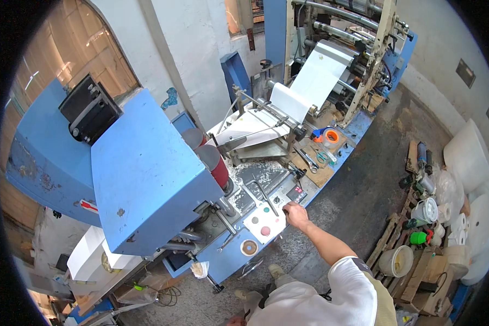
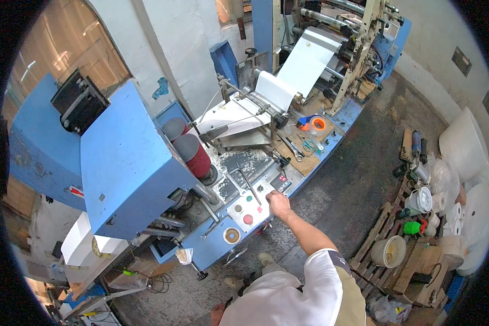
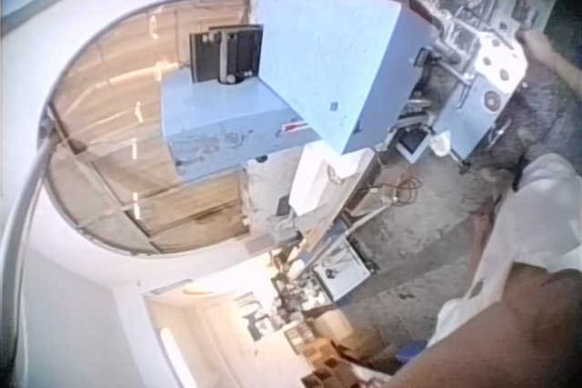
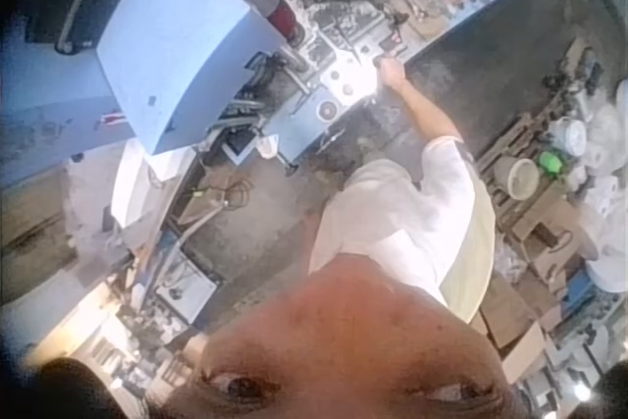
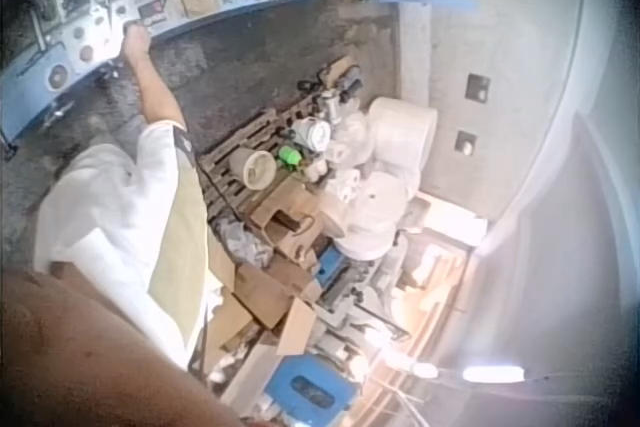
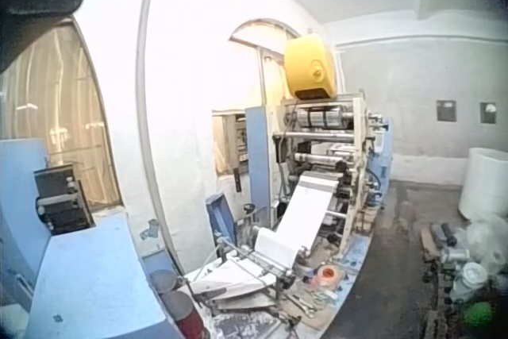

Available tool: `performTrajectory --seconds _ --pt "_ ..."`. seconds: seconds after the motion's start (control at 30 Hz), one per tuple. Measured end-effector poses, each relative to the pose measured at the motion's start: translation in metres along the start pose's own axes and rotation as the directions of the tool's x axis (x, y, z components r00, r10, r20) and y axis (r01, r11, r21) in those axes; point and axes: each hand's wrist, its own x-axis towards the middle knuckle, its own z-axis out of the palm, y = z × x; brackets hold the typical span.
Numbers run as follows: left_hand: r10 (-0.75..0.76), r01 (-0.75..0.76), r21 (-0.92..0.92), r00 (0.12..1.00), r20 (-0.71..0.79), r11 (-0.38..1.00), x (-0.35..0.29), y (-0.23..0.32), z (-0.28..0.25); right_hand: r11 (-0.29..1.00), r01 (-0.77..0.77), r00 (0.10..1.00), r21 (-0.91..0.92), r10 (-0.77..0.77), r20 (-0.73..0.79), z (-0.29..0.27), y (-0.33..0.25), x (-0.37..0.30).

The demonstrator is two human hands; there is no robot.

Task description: Removing paper products from a production machine and placing them neatly onto a conveyor belt for packaging.

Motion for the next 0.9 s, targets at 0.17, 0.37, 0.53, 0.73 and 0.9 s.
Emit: performTrajectory --seconds 0.17,0.37,0.53,0.73,0.9 --pt "0.048 -0.048 0.011 0.999 0.001 0.999 0.003 -0.007 0.001 1.000 0.022 0.994 0.002 -0.022 0.106 -0.006 -0.005 0.000" --pt "0.087 -0.087 0.022 0.996 -0.002 0.996 0.022 -0.032 0.008 0.998 0.020 1.000 0.062 -0.018 -0.025 -0.016 -0.012 -0.013" --pt "-0.103 0.121 0.233 0.991 -0.087 0.965 -0.033 0.047 -0.005 0.993 -0.036 0.998 0.111 0.042 -0.049 -0.011 0.000 -0.022" --pt "0.088 -0.062 -0.173 0.986 0.145 0.983 -0.028 0.051 -0.009 0.981 0.003 0.986 0.194 0.030 -0.166 -0.029 -0.014 -0.030" --pt "0.033 0.004 -0.435 0.996 0.079 0.900 -0.015 0.009 0.009 0.969 0.167 0.983 0.183 -0.150 -0.104 -0.030 -0.055 -0.035"
